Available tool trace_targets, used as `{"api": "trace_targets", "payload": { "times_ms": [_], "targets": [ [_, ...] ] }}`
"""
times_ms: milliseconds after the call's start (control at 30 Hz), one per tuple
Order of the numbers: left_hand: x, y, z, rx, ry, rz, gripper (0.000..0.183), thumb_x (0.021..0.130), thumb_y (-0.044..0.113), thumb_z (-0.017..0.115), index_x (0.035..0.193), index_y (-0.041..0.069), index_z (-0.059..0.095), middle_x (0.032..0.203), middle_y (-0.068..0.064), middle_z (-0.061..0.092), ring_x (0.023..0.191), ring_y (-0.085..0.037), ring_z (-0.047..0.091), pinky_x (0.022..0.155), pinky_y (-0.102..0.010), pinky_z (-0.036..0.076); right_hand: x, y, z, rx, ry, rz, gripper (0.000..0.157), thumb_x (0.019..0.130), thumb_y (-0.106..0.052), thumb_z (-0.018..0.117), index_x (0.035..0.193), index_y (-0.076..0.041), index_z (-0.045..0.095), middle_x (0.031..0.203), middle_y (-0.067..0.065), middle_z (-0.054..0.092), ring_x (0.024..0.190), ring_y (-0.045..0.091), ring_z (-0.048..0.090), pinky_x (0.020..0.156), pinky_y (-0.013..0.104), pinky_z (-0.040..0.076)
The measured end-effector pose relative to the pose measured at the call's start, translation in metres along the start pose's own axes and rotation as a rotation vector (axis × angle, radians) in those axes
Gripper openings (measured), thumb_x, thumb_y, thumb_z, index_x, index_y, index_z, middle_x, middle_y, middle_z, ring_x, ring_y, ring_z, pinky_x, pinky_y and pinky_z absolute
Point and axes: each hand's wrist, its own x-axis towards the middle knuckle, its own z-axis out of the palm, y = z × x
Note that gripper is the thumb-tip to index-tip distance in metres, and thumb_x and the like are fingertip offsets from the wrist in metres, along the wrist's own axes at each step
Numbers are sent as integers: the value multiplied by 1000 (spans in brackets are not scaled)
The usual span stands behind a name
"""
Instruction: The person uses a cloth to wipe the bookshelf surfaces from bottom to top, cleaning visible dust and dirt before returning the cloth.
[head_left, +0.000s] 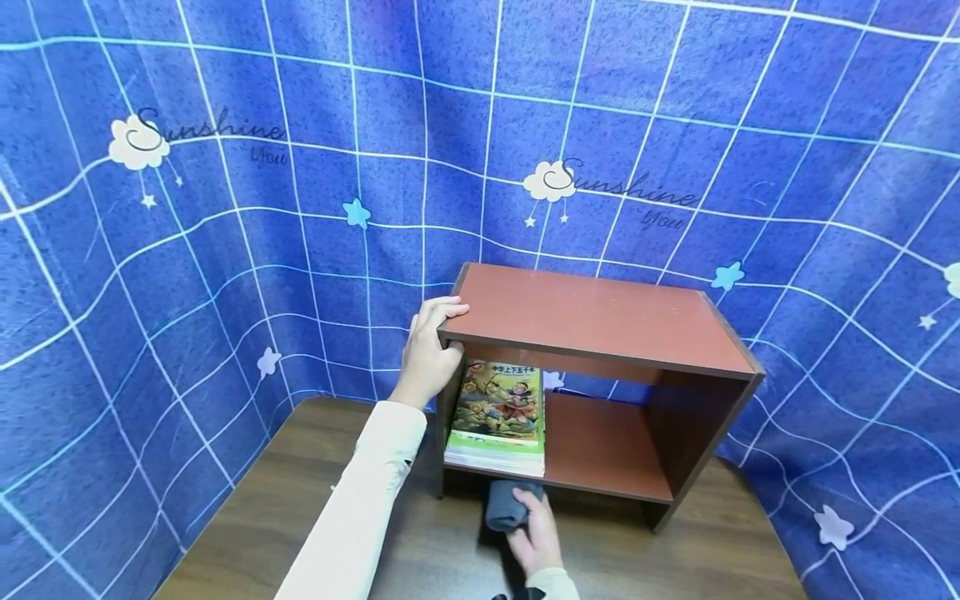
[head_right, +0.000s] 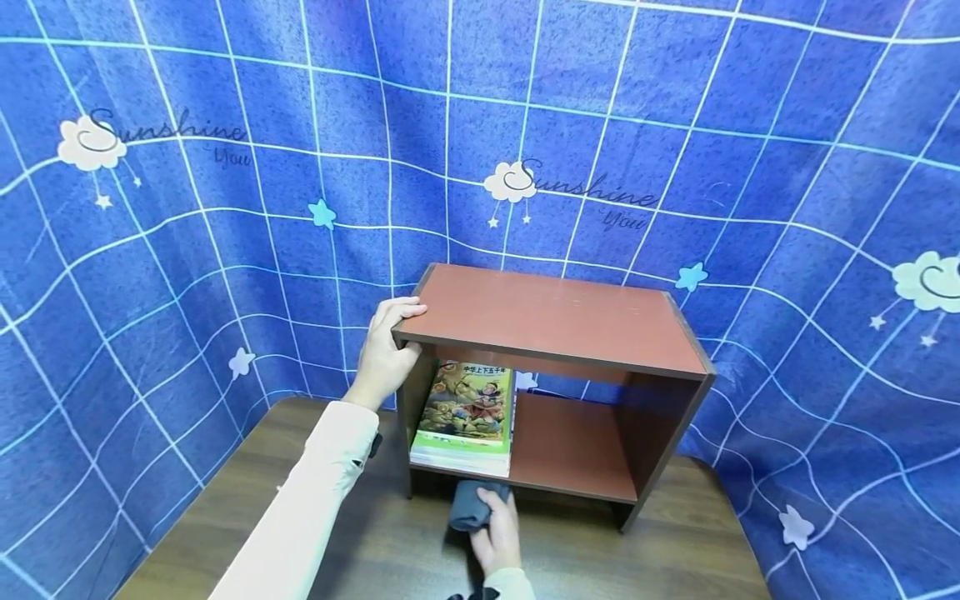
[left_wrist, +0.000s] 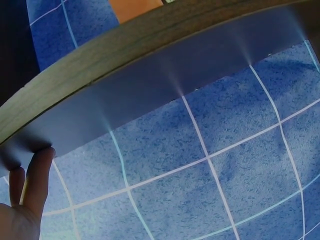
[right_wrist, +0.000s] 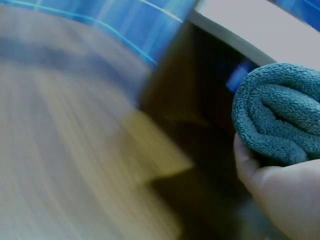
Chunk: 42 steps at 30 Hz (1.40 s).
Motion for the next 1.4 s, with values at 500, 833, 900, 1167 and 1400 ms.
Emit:
{"api": "trace_targets", "payload": {
  "times_ms": [500, 833, 900, 1167, 1400],
  "targets": [
    [7, 9, 11, -21, 19, 44, 53, 79, -3, 63, 126, 22, 68, 142, 10, 51, 122, -22, 48, 78, -48, 45, 15, 42, 68, 132, -60, 59, 55, 98, 2, 47, 146, 3, 20, 131, 16, 52, 119, 27, 55, 106, 42, 42],
    [11, 15, 12, -16, 36, 63, 53, 79, -3, 65, 125, 22, 68, 142, 14, 51, 120, -20, 49, 73, -47, 45, 20, 32, 70, 265, -123, 87, 84, 92, 10, 37, 156, -1, -16, 164, 27, -4, 150, 39, 3, 119, 46, 14],
    [12, 16, 13, -14, 35, 69, 52, 80, -3, 65, 126, 22, 68, 142, 13, 51, 120, -20, 49, 72, -46, 45, 20, 28, 68, 272, -126, 82, 84, 91, 11, 37, 156, -1, -16, 164, 27, -6, 150, 39, 2, 119, 47, 13],
    [13, 17, 15, -22, 39, 82, 51, 82, -3, 65, 126, 22, 68, 142, 9, 52, 120, -21, 49, 71, -45, 44, 17, 12, 59, 271, -143, 73, 81, 90, 11, 37, 155, 3, -11, 163, 26, -4, 150, 38, 3, 119, 47, 13],
    [8, 10, 13, -14, 53, 64, 49, 82, -2, 67, 125, 21, 69, 142, 12, 52, 122, -21, 48, 79, -49, 46, 11, -3, 43, 269, -146, 65, 78, 89, 12, 34, 153, 8, -10, 163, 25, -5, 149, 36, 1, 119, 45, 11]
  ]
}}
